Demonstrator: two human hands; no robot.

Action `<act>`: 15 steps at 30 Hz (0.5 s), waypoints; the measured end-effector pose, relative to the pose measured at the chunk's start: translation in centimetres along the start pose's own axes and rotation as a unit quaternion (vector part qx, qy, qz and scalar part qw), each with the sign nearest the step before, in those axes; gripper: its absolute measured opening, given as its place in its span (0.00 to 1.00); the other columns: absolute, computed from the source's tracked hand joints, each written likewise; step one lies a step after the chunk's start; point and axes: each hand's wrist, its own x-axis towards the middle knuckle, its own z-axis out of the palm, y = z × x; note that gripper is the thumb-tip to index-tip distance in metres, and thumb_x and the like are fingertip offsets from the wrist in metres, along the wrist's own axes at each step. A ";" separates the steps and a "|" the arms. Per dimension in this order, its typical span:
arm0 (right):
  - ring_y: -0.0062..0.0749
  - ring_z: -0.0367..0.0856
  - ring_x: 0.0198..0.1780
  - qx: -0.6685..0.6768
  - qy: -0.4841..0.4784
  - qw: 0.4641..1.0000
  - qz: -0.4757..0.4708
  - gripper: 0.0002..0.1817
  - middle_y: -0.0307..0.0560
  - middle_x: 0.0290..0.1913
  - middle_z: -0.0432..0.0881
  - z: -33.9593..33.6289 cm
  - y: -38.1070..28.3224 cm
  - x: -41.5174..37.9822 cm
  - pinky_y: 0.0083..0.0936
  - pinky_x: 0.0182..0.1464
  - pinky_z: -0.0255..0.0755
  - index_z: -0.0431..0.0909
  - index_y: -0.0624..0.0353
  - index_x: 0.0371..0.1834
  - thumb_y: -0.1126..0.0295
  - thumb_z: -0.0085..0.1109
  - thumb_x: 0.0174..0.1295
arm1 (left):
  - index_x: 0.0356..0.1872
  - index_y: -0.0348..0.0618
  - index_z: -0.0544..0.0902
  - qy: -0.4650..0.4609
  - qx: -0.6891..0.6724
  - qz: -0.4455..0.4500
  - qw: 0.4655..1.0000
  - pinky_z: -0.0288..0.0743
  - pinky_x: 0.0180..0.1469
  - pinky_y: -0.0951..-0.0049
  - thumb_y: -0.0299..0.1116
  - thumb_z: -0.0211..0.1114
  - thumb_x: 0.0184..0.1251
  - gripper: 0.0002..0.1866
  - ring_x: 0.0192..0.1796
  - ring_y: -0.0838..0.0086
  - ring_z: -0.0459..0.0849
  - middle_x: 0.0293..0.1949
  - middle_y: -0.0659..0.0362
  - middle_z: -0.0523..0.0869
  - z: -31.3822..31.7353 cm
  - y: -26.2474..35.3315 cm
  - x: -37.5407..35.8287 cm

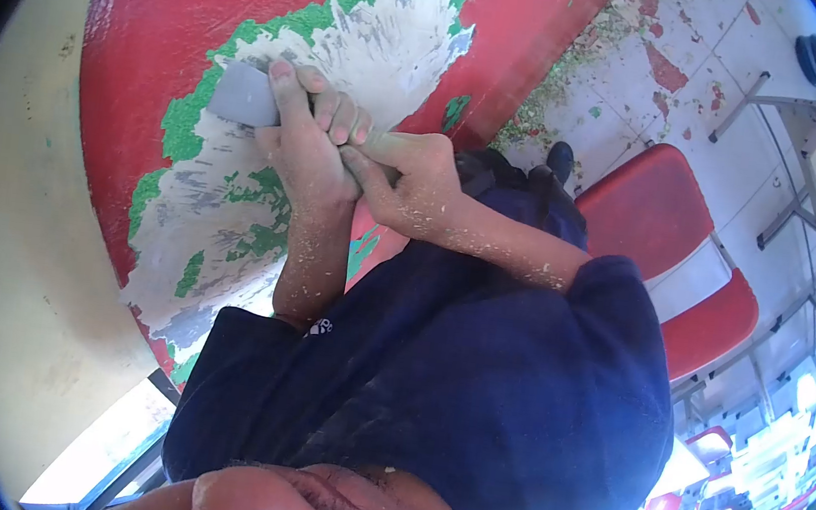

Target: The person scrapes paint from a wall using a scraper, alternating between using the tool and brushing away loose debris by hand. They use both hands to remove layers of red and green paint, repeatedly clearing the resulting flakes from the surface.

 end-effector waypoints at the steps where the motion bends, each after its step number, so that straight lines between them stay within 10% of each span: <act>1: 0.25 0.68 0.14 0.009 -0.007 1.000 0.006 0.01 0.48 0.15 0.70 0.1 -0.1 -0.5 0.23 0.20 0.62 0.79 0.66 0.29 0.80 0.58 0.58 | 0.28 0.43 0.68 0.001 0.005 -0.001 1.000 0.64 0.20 0.73 0.48 0.48 0.75 0.20 0.15 0.80 0.62 0.15 0.66 0.60 -0.4 -0.1 -0.3; 15: 0.37 0.73 0.16 0.002 0.016 1.000 -0.026 0.03 0.53 0.17 0.72 0.4 -0.5 0.3 0.27 0.20 0.65 0.79 0.64 0.29 0.76 0.63 0.56 | 0.28 0.42 0.68 -0.013 0.041 0.041 0.998 0.64 0.19 0.74 0.47 0.47 0.75 0.20 0.15 0.79 0.61 0.15 0.65 0.60 0.0 0.5 -0.2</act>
